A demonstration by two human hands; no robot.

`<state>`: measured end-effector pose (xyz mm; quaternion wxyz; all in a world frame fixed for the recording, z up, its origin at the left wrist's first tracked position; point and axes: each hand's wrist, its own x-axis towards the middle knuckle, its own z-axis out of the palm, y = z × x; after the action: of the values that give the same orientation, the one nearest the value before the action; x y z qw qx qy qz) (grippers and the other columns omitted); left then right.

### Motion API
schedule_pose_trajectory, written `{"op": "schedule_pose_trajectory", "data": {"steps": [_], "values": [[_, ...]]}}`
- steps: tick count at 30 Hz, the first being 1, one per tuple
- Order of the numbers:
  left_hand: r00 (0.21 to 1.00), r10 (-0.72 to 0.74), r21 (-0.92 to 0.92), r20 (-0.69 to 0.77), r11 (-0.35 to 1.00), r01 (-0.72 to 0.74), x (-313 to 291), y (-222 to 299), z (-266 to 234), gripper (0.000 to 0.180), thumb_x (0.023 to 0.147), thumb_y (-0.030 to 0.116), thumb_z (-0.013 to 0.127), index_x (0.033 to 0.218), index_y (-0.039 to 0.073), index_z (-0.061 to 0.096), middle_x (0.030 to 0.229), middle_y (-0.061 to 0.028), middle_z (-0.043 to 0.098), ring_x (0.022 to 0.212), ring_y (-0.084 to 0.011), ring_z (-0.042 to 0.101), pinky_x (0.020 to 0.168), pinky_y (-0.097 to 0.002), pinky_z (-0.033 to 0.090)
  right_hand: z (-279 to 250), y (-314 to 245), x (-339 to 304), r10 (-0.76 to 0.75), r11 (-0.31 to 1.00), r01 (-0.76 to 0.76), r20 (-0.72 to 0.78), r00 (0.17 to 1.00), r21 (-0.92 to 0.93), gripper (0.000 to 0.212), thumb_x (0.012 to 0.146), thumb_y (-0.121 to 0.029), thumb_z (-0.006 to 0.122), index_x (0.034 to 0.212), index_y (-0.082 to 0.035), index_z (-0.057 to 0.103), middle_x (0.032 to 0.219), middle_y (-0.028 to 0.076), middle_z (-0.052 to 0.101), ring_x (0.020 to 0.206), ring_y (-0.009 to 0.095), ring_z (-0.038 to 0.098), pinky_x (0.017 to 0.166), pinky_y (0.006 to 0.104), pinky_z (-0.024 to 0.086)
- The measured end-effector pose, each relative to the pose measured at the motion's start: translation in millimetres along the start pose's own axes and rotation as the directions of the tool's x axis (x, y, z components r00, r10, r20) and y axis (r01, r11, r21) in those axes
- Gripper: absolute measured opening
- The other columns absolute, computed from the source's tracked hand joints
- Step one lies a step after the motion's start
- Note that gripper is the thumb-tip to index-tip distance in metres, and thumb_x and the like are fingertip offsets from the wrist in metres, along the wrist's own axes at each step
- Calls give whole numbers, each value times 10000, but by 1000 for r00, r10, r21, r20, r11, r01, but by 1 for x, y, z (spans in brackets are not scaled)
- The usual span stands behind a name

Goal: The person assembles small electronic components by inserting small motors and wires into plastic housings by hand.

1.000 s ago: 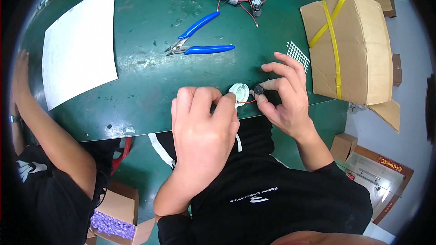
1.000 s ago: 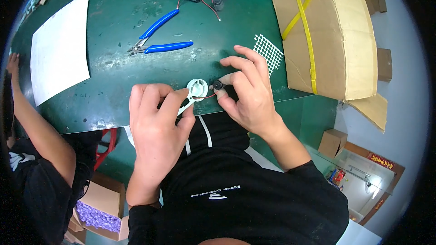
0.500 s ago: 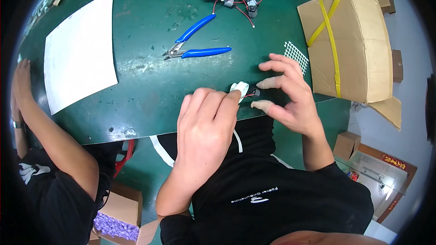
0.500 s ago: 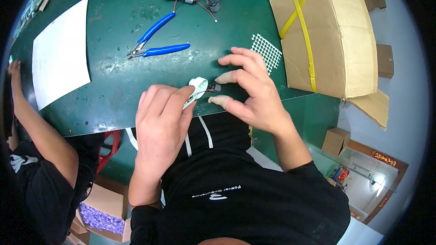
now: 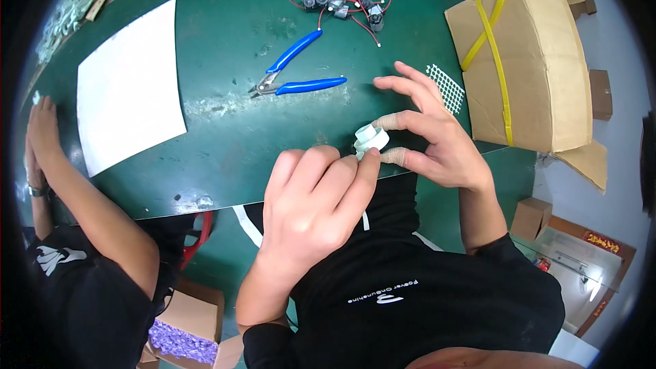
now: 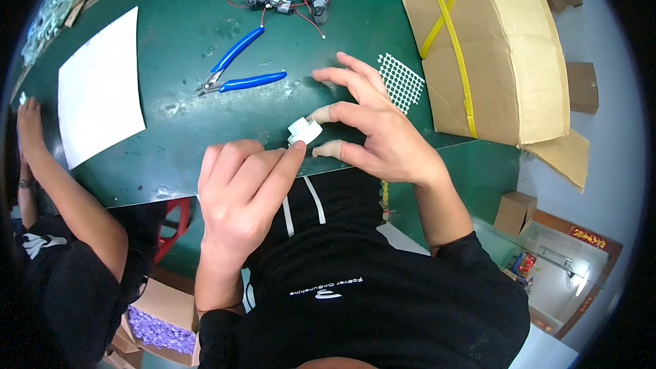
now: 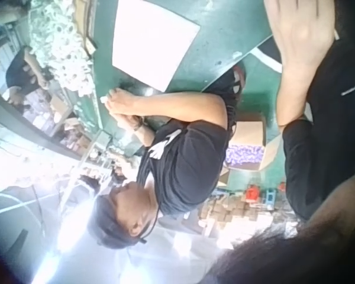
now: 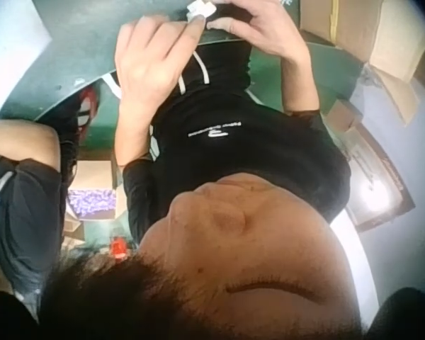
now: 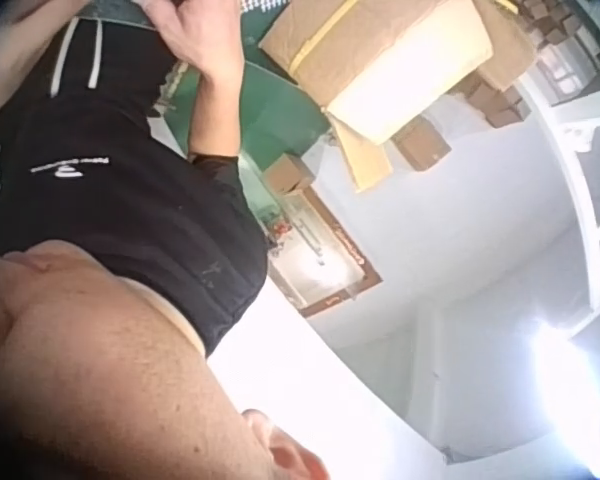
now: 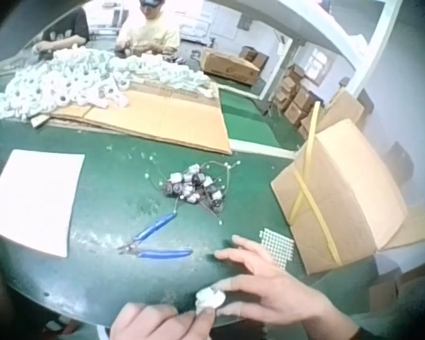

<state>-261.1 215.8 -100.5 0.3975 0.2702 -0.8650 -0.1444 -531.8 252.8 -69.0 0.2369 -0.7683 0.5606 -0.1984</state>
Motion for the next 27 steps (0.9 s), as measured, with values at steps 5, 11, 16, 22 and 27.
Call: {"op": "schedule_pose_trajectory", "data": {"steps": [5, 11, 16, 22, 27], "values": [[997, 81, 92, 1, 992, -81, 7, 0, -26, 400, 799, 109, 852, 1194, 82, 910, 1056, -8, 776, 931, -182, 710, 788, -355, 519, 18, 2, 3, 2, 968, 9, -44, 999, 249, 461, 872, -230, 1023, 1285, -105, 863, 1732, 153, 637, 1732, 486, 417, 1379, 621, 370], [950, 298, 272, 87, 911, -311, 27, 7, -56, 356, 888, 142, 850, 1233, 163, 932, 1108, 14, 815, 947, -129, 673, 809, -323, 468, 21, 5, 9, -79, 864, 105, -72, 994, 493, 550, 882, -258, 1026, 1390, -101, 883, 1732, 164, 638, 1729, 461, 430, 1396, 617, 367], [911, 344, 372, 230, 834, -408, 43, 38, -97, 359, 907, 119, 902, 1250, 220, 942, 1159, 58, 830, 995, -100, 661, 797, -299, 457, 25, 0, 23, -257, 764, 294, -147, 955, 574, 453, 879, -145, 1015, 1304, -79, 873, 1687, 145, 650, 1679, 431, 483, 1349, 563, 435], [921, 283, 432, 266, 820, -376, 60, 51, -100, 404, 855, 115, 976, 1235, 248, 947, 1174, 68, 841, 963, -116, 654, 822, -292, 467, 27, -1, 17, -251, 649, 344, -236, 939, 679, 385, 854, -161, 1031, 1185, -51, 867, 1518, 130, 744, 1550, 395, 605, 1261, 522, 507], [939, 213, 479, 270, 816, -323, 64, 49, -90, 392, 881, 97, 979, 1257, 193, 926, 1109, 58, 822, 1003, -152, 684, 880, -346, 522, 23, -11, 5, -102, 790, 315, -393, 914, 527, 342, 828, -105, 1040, 1058, -65, 790, 1497, 135, 750, 1542, 439, 628, 1236, 556, 546]]}}
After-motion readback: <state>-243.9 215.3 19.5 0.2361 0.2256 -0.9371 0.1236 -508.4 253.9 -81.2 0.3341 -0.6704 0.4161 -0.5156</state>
